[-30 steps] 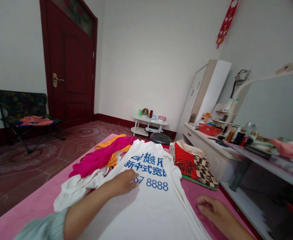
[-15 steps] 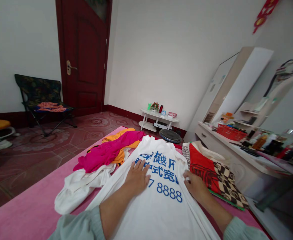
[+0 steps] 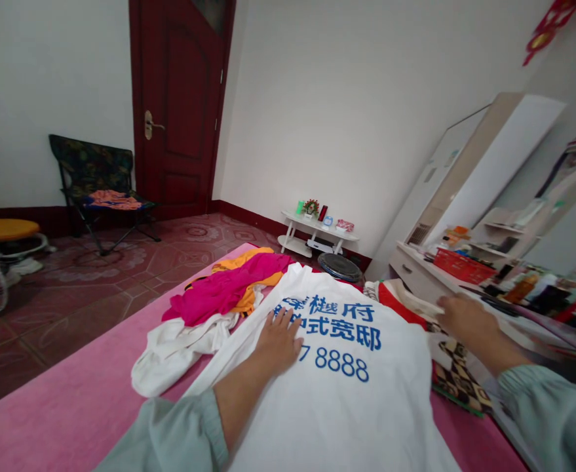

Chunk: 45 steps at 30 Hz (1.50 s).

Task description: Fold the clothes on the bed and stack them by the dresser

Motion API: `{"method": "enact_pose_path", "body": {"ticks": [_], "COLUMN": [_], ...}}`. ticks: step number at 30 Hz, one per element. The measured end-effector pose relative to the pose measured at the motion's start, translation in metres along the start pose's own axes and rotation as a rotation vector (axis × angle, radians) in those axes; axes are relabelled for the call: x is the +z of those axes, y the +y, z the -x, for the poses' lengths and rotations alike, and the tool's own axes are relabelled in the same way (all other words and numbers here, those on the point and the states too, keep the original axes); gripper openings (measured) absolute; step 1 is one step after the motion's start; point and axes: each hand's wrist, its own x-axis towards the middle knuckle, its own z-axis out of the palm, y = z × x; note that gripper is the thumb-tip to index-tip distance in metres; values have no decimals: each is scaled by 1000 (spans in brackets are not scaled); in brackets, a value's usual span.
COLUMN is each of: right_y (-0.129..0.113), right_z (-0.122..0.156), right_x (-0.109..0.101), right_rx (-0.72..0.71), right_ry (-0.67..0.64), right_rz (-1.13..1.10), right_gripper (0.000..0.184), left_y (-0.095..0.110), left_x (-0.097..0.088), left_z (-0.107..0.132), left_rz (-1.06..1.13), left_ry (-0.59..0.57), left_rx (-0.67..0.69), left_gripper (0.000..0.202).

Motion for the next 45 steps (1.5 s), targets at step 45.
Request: {"method": "enact_pose_path", "body": {"ticks": [45], "right_y": [-242], "right_z": [56], "right_x": [245], "right_rx": [924], "right_ry": [-574], "right_rz": [-1424], "right_gripper": [18], "left_y": [-36], "left_x": [-56], "left_z": [-11], "left_rz": [-235], "left_ry": [421], "left_rx": [-413], "left_gripper": [44]}}
